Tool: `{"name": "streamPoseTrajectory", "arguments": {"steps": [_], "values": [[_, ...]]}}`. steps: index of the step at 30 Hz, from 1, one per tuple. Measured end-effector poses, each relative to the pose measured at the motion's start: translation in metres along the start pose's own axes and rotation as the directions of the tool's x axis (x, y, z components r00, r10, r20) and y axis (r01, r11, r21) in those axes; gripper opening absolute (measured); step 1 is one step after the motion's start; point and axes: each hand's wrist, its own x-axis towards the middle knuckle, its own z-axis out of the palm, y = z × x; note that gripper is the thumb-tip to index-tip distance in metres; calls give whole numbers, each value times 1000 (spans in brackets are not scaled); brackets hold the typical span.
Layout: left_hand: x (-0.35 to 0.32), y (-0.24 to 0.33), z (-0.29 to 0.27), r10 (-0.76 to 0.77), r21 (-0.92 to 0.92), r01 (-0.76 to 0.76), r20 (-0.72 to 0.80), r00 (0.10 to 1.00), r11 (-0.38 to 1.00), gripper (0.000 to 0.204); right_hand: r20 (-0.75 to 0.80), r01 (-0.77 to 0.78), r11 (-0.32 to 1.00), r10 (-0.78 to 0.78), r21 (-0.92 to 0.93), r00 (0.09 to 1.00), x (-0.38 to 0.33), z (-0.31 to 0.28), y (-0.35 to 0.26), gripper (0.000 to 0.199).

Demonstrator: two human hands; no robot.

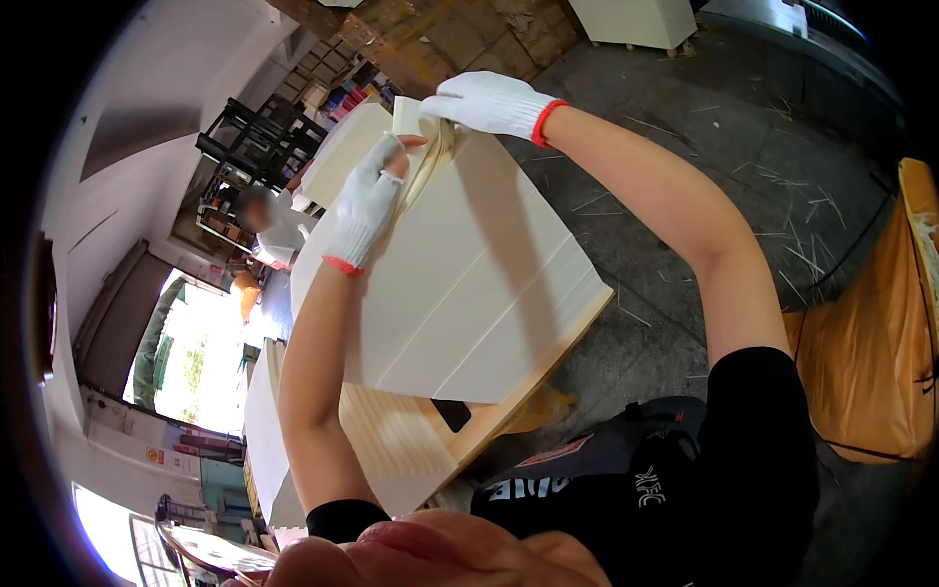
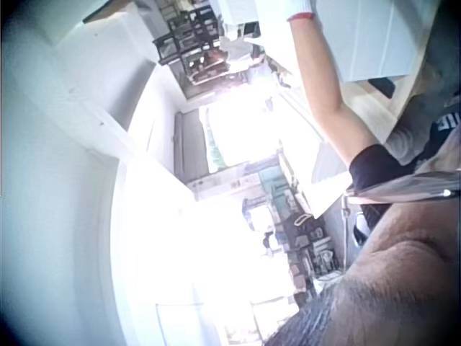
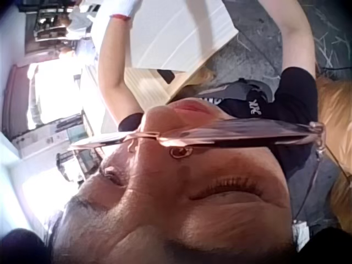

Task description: The person sorts and stacks large white paper sheets by picking them up individually or in small groups and aligning them into organized stacks on a wooden table.

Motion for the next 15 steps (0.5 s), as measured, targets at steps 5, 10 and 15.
{"name": "streamPoseTrajectory", "arguments": {"steps": [5,10,15], "values": [[-10,0,2,-85,-20,86,43,995,996,30,-95,-178,947,210,268,973,-25,23,-2,52],[-8,11,1,-85,105,79,51,995,991,37,-218,-113,955,176,275,960,-30,25,-6,52],[-7,7,1,-28,200,21,28,999,980,41,-263,-100,958,173,267,949,-31,28,-5,53]]}}
